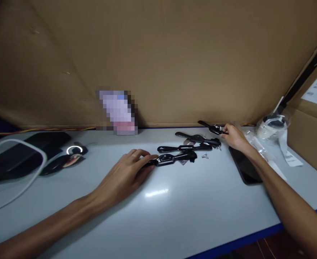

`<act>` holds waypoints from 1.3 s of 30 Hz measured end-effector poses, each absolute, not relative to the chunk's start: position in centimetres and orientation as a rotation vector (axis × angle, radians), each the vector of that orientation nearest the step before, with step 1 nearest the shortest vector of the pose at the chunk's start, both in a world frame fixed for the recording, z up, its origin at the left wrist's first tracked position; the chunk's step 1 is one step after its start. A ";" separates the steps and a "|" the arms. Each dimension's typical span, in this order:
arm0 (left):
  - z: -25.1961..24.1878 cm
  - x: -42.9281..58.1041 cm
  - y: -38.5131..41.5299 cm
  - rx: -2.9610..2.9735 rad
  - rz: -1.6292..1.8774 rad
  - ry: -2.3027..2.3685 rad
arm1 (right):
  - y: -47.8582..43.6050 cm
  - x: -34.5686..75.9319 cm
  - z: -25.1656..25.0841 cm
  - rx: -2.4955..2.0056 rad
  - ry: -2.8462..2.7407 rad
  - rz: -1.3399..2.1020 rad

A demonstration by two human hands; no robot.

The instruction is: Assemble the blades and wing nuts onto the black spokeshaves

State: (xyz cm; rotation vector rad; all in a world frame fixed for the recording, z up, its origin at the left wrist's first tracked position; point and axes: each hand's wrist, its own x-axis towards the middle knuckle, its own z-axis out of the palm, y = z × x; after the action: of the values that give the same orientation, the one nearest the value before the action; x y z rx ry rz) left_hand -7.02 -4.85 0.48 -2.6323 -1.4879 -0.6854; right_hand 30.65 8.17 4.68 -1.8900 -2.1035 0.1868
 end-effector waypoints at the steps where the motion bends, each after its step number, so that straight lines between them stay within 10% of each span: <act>1: 0.5 -7.0 -4.8 -2.655 -0.717 -1.503 | 7.5 30.0 5.1 -1.832 -2.135 0.212; 10: 1.7 -6.8 -5.2 -2.546 -1.384 -1.624 | -0.5 23.3 5.9 -1.238 -2.573 0.712; 21: 1.1 -5.7 -7.3 -2.958 -0.735 -1.145 | -3.3 21.2 4.9 -1.106 -2.656 0.751; 39: 1.5 -5.8 -7.1 -3.085 -0.682 -1.060 | -4.7 19.2 1.4 -0.896 -2.401 0.550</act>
State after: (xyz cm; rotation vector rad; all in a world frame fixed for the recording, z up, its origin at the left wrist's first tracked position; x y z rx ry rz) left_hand -5.82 -7.09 1.52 -3.0851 -1.0599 -0.6817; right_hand 19.21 -4.68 1.43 -0.8957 -2.4011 0.5505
